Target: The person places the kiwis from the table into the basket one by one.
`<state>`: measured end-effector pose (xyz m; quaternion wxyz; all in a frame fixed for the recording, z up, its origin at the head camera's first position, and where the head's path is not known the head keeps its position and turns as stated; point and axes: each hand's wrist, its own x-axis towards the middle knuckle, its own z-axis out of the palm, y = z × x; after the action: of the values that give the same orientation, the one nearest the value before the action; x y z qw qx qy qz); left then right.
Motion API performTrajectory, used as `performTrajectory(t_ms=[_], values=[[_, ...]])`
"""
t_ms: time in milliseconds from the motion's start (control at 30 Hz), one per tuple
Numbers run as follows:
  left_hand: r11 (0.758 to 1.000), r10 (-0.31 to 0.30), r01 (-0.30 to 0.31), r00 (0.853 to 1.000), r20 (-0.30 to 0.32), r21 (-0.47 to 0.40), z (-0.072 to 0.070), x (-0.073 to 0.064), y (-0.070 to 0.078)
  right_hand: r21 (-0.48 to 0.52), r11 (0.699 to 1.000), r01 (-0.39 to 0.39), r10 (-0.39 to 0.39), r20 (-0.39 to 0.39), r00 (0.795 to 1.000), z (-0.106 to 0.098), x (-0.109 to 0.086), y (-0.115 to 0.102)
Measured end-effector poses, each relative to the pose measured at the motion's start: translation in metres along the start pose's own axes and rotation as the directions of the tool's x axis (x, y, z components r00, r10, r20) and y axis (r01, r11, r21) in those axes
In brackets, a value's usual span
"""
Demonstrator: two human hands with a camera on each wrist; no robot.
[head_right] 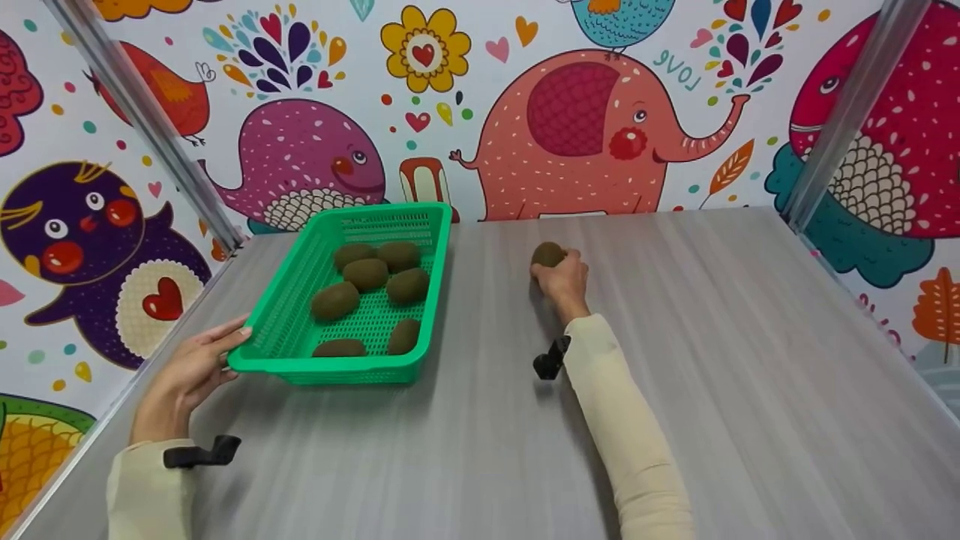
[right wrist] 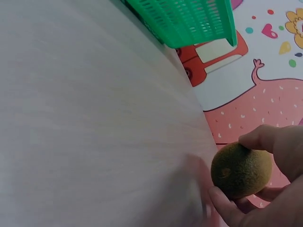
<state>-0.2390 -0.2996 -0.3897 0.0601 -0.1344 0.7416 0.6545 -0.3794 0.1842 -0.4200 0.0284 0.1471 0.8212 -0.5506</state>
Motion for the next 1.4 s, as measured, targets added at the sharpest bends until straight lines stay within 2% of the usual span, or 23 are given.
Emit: performTrajectory(t_ms=[167,467,700,767,1000,1267,1400], values=[[1.0,-0.002,0.002,1.0,0.002,-0.001,-0.001,0.001,-0.001,0.037,0.999,0.01,-0.011,0.019,1.0,0.004,-0.005,0.002],[1.0,-0.001,0.001,1.0,-0.001,0.026,0.0,-0.001,0.0,0.208,0.977,-0.037,0.021,0.076,0.997,0.006,-0.015,-0.001],[1.0,0.006,-0.007,1.0,0.007,0.014,0.0,-0.002,-0.001,0.257,0.965,-0.041,0.014,0.107,0.994,0.007,-0.022,-0.002],[1.0,0.011,-0.012,1.0,0.007,0.018,-0.001,-0.002,-0.002,0.296,0.954,-0.049,0.013,0.122,0.992,0.006,-0.025,-0.003],[0.999,0.019,-0.019,1.0,-0.001,0.031,-0.001,-0.001,-0.002,0.459,0.881,-0.111,-0.005,0.245,0.97,0.0,-0.036,-0.014],[1.0,0.013,-0.013,1.0,-0.008,0.022,0.0,-0.003,0.0,0.526,0.841,-0.123,-0.045,0.296,0.954,0.0,-0.05,-0.026],[0.999,0.017,-0.017,1.0,-0.006,0.039,0.0,-0.003,0.0,0.539,0.836,-0.106,-0.078,0.306,0.949,0.002,-0.056,-0.027]])
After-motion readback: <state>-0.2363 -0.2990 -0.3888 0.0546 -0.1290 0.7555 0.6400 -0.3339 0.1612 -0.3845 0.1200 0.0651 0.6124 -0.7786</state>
